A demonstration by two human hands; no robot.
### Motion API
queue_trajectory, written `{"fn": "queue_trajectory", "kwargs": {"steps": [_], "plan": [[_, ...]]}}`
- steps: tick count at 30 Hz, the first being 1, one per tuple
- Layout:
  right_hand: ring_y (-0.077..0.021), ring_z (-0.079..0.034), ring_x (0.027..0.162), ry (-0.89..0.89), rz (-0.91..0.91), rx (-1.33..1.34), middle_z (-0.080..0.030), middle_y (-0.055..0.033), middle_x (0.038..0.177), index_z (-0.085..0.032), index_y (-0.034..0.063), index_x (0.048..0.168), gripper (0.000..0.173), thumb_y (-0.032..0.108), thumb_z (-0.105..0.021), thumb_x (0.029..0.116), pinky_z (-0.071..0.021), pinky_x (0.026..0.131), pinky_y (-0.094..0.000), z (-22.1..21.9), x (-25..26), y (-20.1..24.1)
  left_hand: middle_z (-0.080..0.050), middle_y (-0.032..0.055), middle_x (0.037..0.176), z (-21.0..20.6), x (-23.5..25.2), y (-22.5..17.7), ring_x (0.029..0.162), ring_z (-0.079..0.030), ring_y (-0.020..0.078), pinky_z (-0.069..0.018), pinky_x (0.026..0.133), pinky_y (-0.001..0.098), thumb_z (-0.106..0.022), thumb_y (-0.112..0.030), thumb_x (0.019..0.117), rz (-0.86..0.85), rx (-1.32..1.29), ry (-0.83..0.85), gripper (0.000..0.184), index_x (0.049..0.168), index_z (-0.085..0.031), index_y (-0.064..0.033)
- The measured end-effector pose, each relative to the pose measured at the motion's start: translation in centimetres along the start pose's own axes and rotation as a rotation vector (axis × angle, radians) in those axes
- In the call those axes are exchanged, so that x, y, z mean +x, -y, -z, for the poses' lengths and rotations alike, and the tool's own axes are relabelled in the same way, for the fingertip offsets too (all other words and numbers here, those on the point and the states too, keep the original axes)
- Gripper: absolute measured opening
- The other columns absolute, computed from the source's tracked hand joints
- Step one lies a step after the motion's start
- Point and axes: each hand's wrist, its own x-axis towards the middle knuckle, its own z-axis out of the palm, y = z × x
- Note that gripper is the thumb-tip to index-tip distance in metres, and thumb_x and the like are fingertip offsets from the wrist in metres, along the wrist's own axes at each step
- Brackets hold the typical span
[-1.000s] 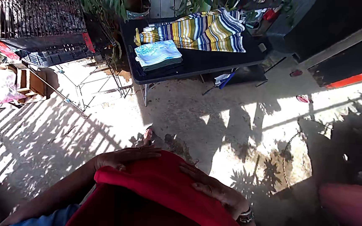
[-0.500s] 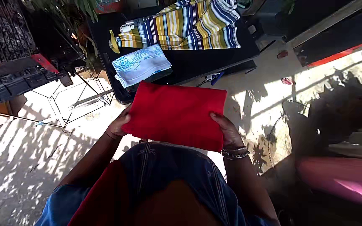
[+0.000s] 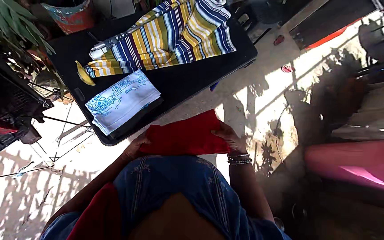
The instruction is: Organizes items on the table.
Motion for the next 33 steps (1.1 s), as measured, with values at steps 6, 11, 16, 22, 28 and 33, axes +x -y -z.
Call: {"fn": "queue_trajectory", "kwargs": {"steps": [6, 11, 16, 22, 28, 33], "plan": [[-0.0058, -0.072, 0.089, 0.092, 0.145, -0.103, -0.073, 0.0014, 0.114, -0.053, 0.0212, 0.145, 0.060, 0.002, -0.061, 0.0892, -0.0624, 0.073, -0.0251, 5.1, 7.1, 4.8, -0.066, 0.0079, 0.129, -3.4, 8.6, -4.4, 0.109, -0.068, 0.0179, -0.0593, 0.093, 0.0395, -0.065, -0.013, 0.0988, -0.160, 0.427, -0.035, 0.064, 0.155, -0.034, -0.0146], [-0.0071, -0.071, 0.102, 0.279, 0.437, -0.028, -0.071, 0.0021, 0.121, -0.049, 0.0123, 0.144, 0.058, -0.002, -0.062, 0.0893, -0.0617, 0.089, -0.0271, 9.8, 18.4, 11.0, -0.052, 0.0075, 0.148, -7.5, 14.0, -8.5, 0.120, -0.063, 0.0181, -0.0586, 0.095, 0.0417, -0.057, 0.008, 0.0912, -0.390, 0.489, -0.069, 0.092, 0.164, -0.010, -0.0226], [-0.0169, -0.066, 0.119, 0.284, 0.333, -0.212, -0.061, -0.0100, 0.140, -0.028, 0.0084, 0.160, 0.087, 0.004, -0.073, 0.0862, -0.0580, 0.100, -0.0357, 13.6, 30.0, 9.9, -0.045, 0.0090, 0.156, -7.2, 20.0, -7.4, 0.130, -0.058, 0.0212, -0.0559, 0.101, 0.0446, -0.057, 0.010, 0.0873, -0.395, 0.507, -0.150, 0.105, 0.165, 0.003, -0.0266], [-0.0547, -0.039, 0.143, -0.069, 0.308, -1.059, -0.035, -0.0385, 0.155, -0.036, -0.0070, 0.154, 0.070, 0.023, -0.066, 0.0986, -0.0390, 0.113, -0.0658, 10.0, 35.4, 4.7, -0.041, 0.0285, 0.156, -8.3, 24.3, -6.8, 0.137, -0.052, 0.0375, -0.0474, 0.111, 0.0502, -0.065, -0.006, 0.0965, -0.090, 1.011, -0.430, 0.068, 0.156, -0.034, 0.0037], [-0.0448, -0.025, 0.155, 0.430, 0.794, -1.248, -0.029, -0.0244, 0.166, -0.044, -0.0026, 0.153, 0.059, 0.019, -0.058, 0.1004, -0.0221, 0.121, -0.0671, 0.1, 32.8, 4.4, -0.015, 0.0294, 0.168, -7.6, 31.0, -6.4, 0.155, -0.016, 0.0471, -0.0210, 0.124, 0.0622, -0.053, -0.033, 0.1056, -0.500, 1.741, -0.507, 0.066, 0.159, -0.032, -0.0004], [-0.0429, -0.015, 0.158, 0.425, 0.707, -1.333, -0.022, -0.0149, 0.171, -0.041, 0.0206, 0.160, 0.066, 0.053, -0.053, 0.1029, -0.0108, 0.122, -0.0716, 2.5, 37.5, 0.7, -0.015, 0.0243, 0.170, -2.8, 34.1, -1.6, 0.154, -0.011, 0.0530, -0.0124, 0.112, 0.0819, -0.060, -0.075, 0.0847, -0.362, 1.805, -0.565, 0.103, 0.163, -0.029, -0.0155]]}}
